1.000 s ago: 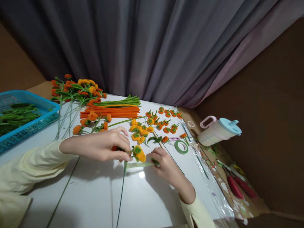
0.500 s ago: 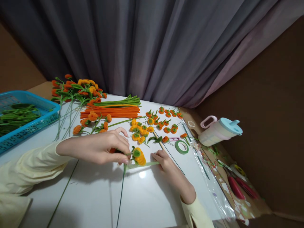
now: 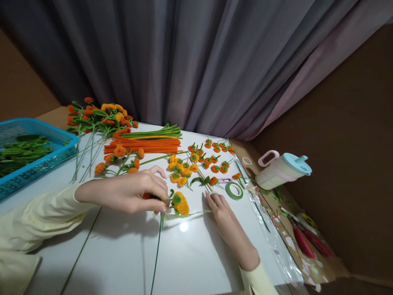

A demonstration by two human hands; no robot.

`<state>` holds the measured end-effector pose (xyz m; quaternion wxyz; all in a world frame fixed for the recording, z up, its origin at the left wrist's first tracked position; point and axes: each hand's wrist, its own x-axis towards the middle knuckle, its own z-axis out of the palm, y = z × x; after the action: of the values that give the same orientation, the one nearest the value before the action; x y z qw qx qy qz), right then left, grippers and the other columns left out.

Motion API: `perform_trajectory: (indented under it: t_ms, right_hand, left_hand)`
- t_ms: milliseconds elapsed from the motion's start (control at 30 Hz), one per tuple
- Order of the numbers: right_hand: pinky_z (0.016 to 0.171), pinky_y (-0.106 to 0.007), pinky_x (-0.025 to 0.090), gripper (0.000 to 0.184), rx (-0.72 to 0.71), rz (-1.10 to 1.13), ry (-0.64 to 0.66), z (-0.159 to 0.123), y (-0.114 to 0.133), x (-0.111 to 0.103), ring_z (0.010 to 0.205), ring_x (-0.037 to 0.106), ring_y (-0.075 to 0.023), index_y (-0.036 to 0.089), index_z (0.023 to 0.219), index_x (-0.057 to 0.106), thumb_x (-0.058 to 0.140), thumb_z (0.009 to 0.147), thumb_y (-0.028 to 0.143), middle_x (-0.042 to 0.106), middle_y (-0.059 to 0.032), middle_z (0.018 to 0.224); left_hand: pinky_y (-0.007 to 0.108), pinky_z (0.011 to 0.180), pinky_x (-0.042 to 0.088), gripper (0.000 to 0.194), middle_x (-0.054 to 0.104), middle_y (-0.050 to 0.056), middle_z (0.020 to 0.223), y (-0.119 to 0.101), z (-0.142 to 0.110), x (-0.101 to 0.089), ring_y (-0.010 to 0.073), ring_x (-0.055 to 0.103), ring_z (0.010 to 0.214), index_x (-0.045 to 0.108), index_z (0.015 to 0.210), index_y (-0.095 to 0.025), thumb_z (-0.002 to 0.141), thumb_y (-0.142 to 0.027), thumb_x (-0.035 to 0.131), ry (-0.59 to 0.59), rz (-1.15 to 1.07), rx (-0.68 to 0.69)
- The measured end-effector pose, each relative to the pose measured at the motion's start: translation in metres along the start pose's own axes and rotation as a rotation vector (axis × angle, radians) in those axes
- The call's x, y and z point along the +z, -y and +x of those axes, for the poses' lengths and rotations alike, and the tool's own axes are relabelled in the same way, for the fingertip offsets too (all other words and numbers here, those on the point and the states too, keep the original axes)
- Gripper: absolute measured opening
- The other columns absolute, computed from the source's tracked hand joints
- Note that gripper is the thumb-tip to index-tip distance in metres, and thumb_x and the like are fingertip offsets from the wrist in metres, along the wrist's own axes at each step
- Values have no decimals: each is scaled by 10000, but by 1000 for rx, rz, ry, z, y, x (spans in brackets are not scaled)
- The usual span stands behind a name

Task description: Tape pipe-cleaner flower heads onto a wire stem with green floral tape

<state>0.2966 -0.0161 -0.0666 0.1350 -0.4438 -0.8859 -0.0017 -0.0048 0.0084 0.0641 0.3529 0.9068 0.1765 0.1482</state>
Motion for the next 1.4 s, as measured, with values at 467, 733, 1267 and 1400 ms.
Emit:
perform_trajectory:
  t_ms: [467,733,1267,1400]
  right_hand:
    - [841,-371,444,189,-113,420,-433,42,128,-29,695,641,-175,215,934,606,471,894,88,696,-22,742]
    - [794,-402,367,276,-59,66,-598,36,134,-24,665,636,-206,169,1039,568,486,826,15,650,0,592]
    - [784,-401,312,302,-13,-54,-629,34,136,-18,746,668,-248,194,1108,547,488,859,33,702,5,622]
    - [766,-391,318,243,-20,-19,-591,34,130,-18,783,641,-244,193,1069,557,505,879,51,727,-17,713]
  left_hand:
    - [239,708,368,287,551,-29,552,4,0,4,89,468,535,574,610,-146,889,-184,519,-15,-47,18]
    - [223,646,369,247,572,-15,581,5,2,6,93,490,556,598,644,-138,881,-170,538,-34,-20,14]
    - [222,629,376,244,566,-11,558,13,3,10,95,489,539,624,661,-133,880,-205,546,-41,-41,-36]
    - [225,626,374,260,573,-5,573,15,2,11,100,495,551,633,664,-140,884,-240,539,-75,-47,2]
